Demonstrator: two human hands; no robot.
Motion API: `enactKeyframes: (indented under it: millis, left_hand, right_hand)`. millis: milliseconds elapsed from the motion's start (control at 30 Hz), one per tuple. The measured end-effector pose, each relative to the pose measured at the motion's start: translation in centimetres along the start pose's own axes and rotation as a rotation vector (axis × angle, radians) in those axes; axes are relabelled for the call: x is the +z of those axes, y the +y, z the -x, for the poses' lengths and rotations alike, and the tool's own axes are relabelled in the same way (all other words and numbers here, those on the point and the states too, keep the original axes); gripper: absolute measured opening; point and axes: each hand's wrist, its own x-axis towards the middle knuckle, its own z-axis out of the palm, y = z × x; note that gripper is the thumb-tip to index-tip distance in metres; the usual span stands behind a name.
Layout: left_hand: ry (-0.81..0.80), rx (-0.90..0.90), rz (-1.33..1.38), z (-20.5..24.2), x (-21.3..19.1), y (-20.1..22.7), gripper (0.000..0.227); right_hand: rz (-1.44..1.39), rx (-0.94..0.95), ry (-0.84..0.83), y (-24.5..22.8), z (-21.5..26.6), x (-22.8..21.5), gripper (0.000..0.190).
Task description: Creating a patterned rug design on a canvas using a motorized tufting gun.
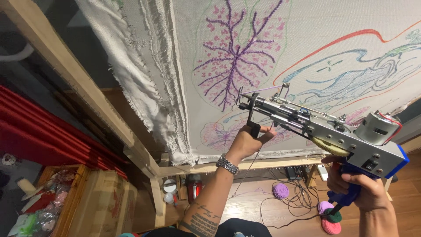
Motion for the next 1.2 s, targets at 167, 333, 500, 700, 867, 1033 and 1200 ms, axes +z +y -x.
enactKeyframes:
  millis: [167, 333, 500, 700, 867, 1033, 1200]
  left_hand:
    - [0.078, 0.101, 0.27, -0.9, -0.9, 0.9, 0.04]
    - [0.258, 0.265, 0.042, -3.0, -1.4, 0.4, 0.045]
    - [0.253, 0.316, 0.212, -5.4, -1.9, -0.8, 0.03]
    - [0.246, 0.104, 0.104, -5.9, -2.8, 0.1, 0.04]
    - [0.252, 0.144, 0.107, -7.0, -2.9, -0.8, 0.044]
    - [0.245, 0.161, 0.128, -7.3, -3.0, -1.1, 0.044]
    - [0.249, 0.155, 0.105, -7.5, -3.3, -1.0, 0.044]
  right_hand:
    - [0.235, -0.059, 0.097, -0.7, -0.7, 0.6, 0.045]
    - [0.607, -0.015, 0.251, -1.7, -2.1, 2.6, 0.023]
    - [1.04, -0.037, 0.218, -1.0, -2.6, 0.4, 0.048]
    - [1.405, -0.2, 0.135, -2.3, -4.2, 5.1, 0.03]
    - [1.409, -0.198, 0.109, -2.9, -5.2, 7.4, 0.031]
    - [1.42, -0.215, 0.074, -3.0, -5.7, 7.8, 0.027]
    - [1.389, -0.175, 0.107, -2.5, -5.9, 7.3, 0.026]
